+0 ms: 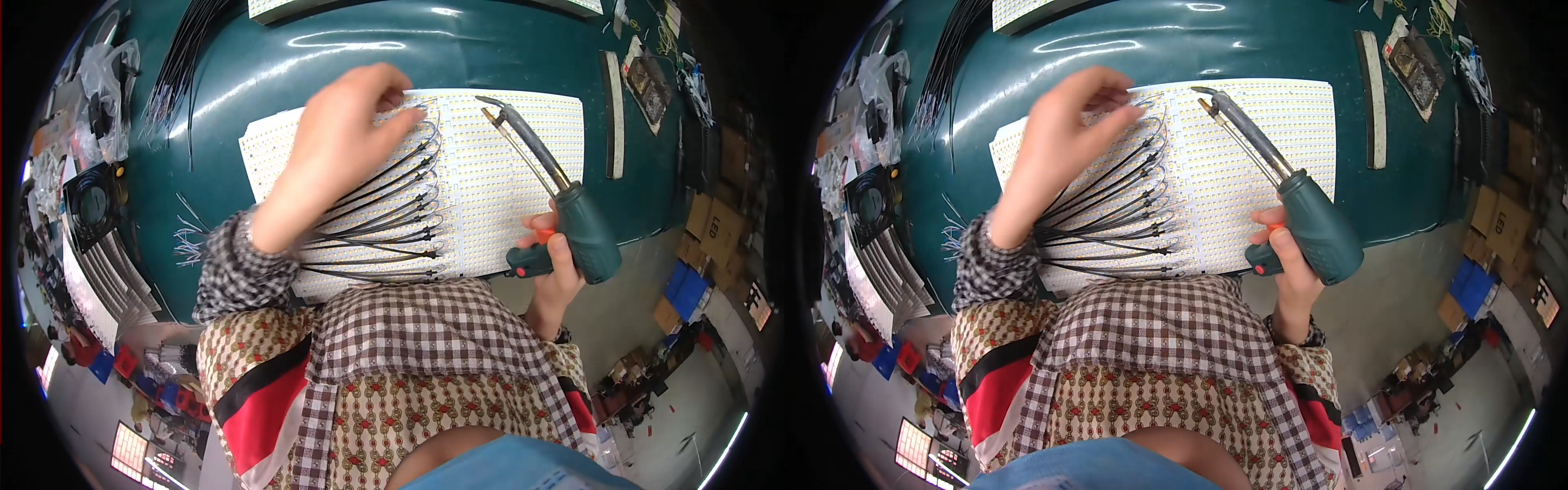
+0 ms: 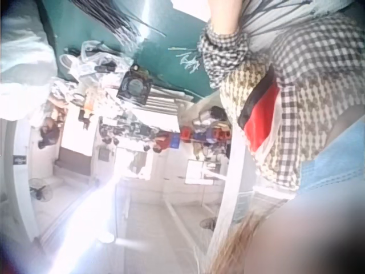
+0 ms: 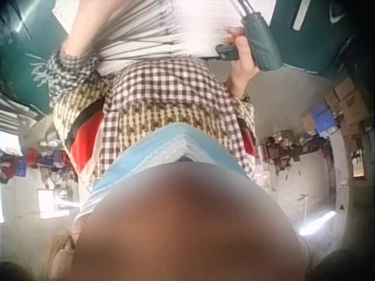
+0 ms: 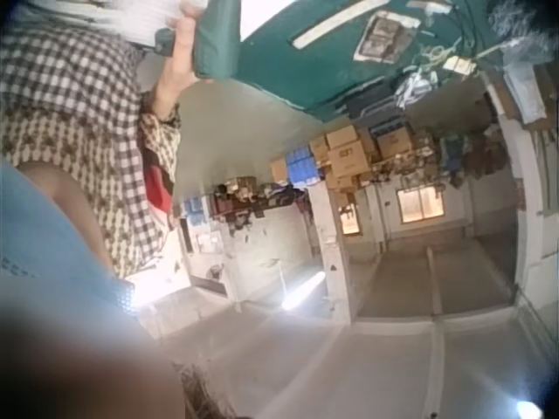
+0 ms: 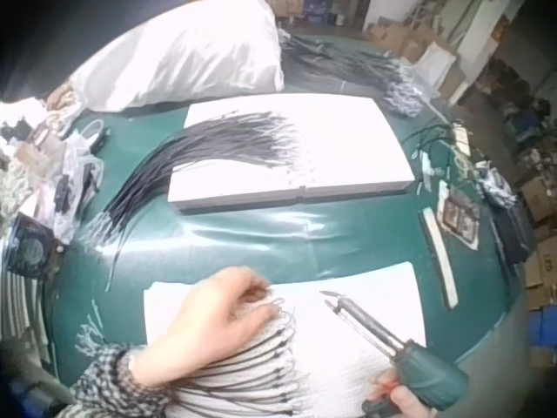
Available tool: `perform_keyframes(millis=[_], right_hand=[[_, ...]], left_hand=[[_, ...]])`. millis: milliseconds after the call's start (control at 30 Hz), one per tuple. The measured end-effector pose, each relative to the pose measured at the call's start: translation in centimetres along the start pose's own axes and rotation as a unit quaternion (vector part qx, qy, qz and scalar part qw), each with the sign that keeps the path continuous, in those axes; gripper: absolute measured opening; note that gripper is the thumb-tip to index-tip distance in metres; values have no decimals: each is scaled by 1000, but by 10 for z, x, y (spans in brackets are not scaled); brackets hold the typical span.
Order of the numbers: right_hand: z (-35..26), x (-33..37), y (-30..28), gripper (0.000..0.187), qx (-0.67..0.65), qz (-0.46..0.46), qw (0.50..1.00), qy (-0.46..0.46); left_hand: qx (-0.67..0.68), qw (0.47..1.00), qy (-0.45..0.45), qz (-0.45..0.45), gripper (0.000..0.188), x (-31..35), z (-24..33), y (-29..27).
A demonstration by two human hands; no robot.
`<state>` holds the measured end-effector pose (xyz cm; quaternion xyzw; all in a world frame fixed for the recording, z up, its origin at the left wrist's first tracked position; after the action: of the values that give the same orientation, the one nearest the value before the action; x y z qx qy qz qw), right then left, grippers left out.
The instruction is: The person solders electrical wires onto an LED light panel with a soldering iron.
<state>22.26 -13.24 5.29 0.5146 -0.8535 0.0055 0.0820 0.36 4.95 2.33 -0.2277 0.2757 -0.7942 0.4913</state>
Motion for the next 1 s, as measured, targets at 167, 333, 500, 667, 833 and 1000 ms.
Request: perform_keyframes(millis=[167, 333, 500, 667, 833, 1000], right_hand=[[-1, 0, 1, 43, -14, -15, 1000, -5], [0, -4, 3, 44, 0, -18, 1000, 11], [-2, -6, 4, 43, 7, -8, 1000, 19], [-4, -8, 7, 44, 27, -30, 999, 24], [-6, -9, 11, 45, 37, -25, 998, 37], [-8, -7, 12, 45, 57, -29, 996, 61]], left_hand=[[-33, 998, 37, 46, 12, -5, -5, 16], [-36, 996, 54, 60, 9, -5, -3, 20], [-6, 998, 30, 46, 11, -4, -3, 23], [60, 997, -23, 37, 7, -10, -6, 27], [92, 995, -42, 22, 7, -11, -7, 30], [18, 999, -19, 28, 9, -14, -7, 30]])
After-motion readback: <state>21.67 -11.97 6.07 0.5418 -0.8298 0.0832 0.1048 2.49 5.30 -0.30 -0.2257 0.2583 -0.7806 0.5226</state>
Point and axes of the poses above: each hand's wrist, its own x-axis away from the middle knuckle, its own y-axis out of the palm, z = x × y, the point moved 1 cm from there along -x, towards the middle knuckle, and after that the axes turned 10 degrees about -x, right-handed, at the moved point
